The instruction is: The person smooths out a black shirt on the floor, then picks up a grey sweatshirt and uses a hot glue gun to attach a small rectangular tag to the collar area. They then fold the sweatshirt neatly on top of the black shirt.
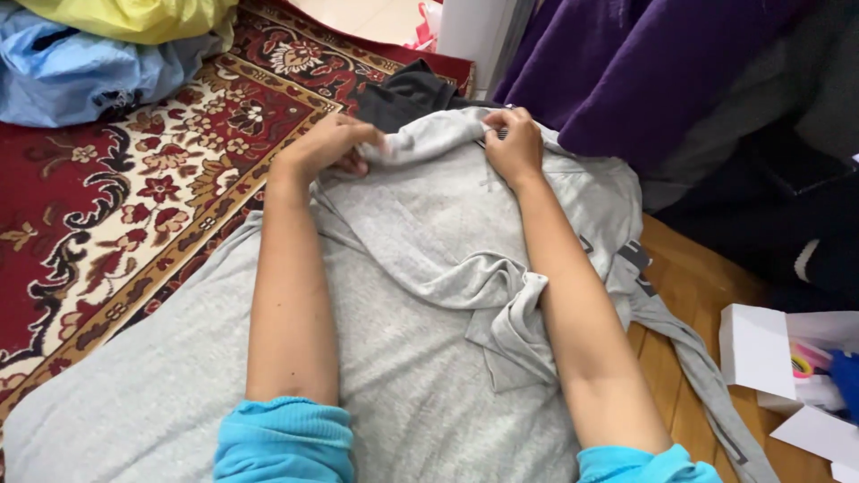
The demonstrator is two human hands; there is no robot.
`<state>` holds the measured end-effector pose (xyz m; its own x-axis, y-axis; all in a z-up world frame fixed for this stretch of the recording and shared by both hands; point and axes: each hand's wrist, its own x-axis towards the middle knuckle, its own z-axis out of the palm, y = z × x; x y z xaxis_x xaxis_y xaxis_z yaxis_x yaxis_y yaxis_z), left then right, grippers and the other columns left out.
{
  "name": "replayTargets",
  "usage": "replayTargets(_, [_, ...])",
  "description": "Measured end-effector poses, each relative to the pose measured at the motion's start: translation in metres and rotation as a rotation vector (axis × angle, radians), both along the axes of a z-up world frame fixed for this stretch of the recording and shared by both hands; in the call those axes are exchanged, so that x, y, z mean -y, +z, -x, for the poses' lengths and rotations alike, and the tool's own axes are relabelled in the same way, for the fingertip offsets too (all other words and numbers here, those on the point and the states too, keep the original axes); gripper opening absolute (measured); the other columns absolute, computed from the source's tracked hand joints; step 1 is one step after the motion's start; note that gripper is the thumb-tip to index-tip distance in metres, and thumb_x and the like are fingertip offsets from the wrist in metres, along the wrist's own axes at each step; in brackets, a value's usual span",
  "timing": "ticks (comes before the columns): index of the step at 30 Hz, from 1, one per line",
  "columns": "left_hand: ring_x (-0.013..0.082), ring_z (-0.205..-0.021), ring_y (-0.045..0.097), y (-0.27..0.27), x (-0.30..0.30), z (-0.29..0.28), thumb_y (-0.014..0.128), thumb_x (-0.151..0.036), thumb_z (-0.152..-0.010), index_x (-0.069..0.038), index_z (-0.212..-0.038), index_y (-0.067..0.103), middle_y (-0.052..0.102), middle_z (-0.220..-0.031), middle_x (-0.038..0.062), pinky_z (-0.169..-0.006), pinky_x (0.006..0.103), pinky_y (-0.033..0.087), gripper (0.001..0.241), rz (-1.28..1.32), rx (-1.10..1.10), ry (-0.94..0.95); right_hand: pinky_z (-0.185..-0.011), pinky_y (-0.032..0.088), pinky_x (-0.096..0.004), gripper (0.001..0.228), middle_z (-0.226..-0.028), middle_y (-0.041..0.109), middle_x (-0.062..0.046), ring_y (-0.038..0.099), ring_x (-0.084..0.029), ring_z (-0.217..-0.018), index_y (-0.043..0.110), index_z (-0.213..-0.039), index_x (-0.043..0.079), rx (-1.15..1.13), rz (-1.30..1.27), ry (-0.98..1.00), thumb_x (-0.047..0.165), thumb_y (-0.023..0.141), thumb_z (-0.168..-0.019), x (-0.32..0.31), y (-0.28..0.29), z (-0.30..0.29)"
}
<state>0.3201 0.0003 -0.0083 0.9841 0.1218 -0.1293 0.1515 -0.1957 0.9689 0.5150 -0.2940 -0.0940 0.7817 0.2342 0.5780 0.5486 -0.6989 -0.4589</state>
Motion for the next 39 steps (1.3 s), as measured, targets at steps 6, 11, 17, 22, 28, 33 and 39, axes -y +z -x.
replayTargets(6, [0.0125, -0.071, 0.066, 0.064, 0.036, 0.029, 0.081, -0.05, -0.078, -0.018, -0.133, 0.06, 0.067, -0.114, -0.001, -0.068, 0.0307, 0.055, 0.067, -0.565, -0.217, -0.075, -0.07, 0.059, -0.026, 0.035, -0.112, 0.07, -0.011, 0.07, -0.02, -0.097, 0.074, -0.112, 0.01, 0.17, -0.294, 0.203, 0.001, 0.055, -0.084, -0.029, 0.058, 0.055])
replayTargets(11, [0.015, -0.059, 0.064, 0.046, 0.022, 0.015, 0.078, -0.023, -0.083, -0.009, -0.109, 0.073, 0.071, -0.08, 0.005, -0.054, 0.0326, 0.054, 0.029, -0.617, -0.186, -0.101, -0.116, 0.035, -0.038, 0.079, -0.146, 0.057, -0.016, 0.051, -0.032, -0.138, 0.039, -0.155, 0.009, -0.249, 0.139, 0.21, 0.025, 0.066, -0.082, -0.053, 0.067, 0.063])
replayTargets(17, [0.0074, -0.059, 0.065, 0.063, 0.021, 0.023, 0.065, -0.008, -0.098, -0.007, -0.125, 0.071, 0.074, -0.111, 0.008, -0.05, 0.0198, 0.06, 0.028, -0.414, -0.006, 0.283, -0.056, 0.046, -0.03, 0.026, -0.084, 0.073, -0.005, 0.065, -0.015, -0.07, 0.075, -0.102, 0.015, -0.477, -0.081, 0.159, 0.02, 0.076, -0.076, -0.048, 0.097, 0.072])
replayTargets(22, [0.0148, -0.082, 0.075, 0.026, -0.002, -0.048, 0.065, -0.006, -0.09, -0.017, -0.101, 0.082, 0.082, -0.092, 0.0, -0.071, 0.032, 0.059, 0.022, -0.468, 0.627, 0.552, -0.033, 0.05, -0.029, 0.031, -0.072, 0.069, -0.008, 0.07, -0.016, -0.049, 0.059, -0.095, 0.013, -0.551, -0.763, 0.249, -0.003, 0.084, -0.084, -0.039, 0.115, 0.017])
replayTargets(28, [0.0425, -0.164, 0.029, -0.033, 0.028, -0.098, 0.08, -0.036, -0.112, -0.019, -0.17, 0.002, -0.037, -0.163, 0.016, -0.134, 0.0474, 0.032, 0.098, -0.618, 0.607, 0.446, -0.136, 0.015, -0.054, 0.117, -0.177, 0.008, -0.004, 0.009, -0.026, -0.166, -0.016, -0.162, 0.015, -0.054, -0.434, 0.669, -0.009, 0.079, -0.098, -0.046, 0.016, -0.059])
replayTargets(33, [0.0474, -0.136, 0.048, -0.05, 0.036, -0.087, 0.06, -0.051, -0.099, -0.013, -0.159, 0.04, -0.003, -0.17, 0.012, -0.102, 0.0657, 0.041, 0.073, -0.914, 0.074, 0.245, -0.115, 0.037, -0.034, 0.044, -0.148, 0.057, -0.014, 0.053, -0.027, -0.138, 0.06, -0.14, 0.012, -0.197, -0.053, 0.3, 0.033, 0.061, -0.101, -0.048, 0.022, 0.009])
replayTargets(39, [0.0386, -0.143, 0.042, -0.003, 0.078, -0.066, 0.057, -0.053, -0.098, -0.023, -0.147, 0.055, 0.026, -0.167, 0.008, -0.118, 0.0612, 0.026, 0.057, -0.822, 0.213, -0.044, -0.086, 0.052, -0.041, 0.016, -0.098, 0.077, -0.011, 0.07, -0.029, -0.091, 0.078, -0.098, 0.013, 0.145, 0.021, -0.036, 0.018, 0.07, -0.085, 0.032, 0.022, -0.011])
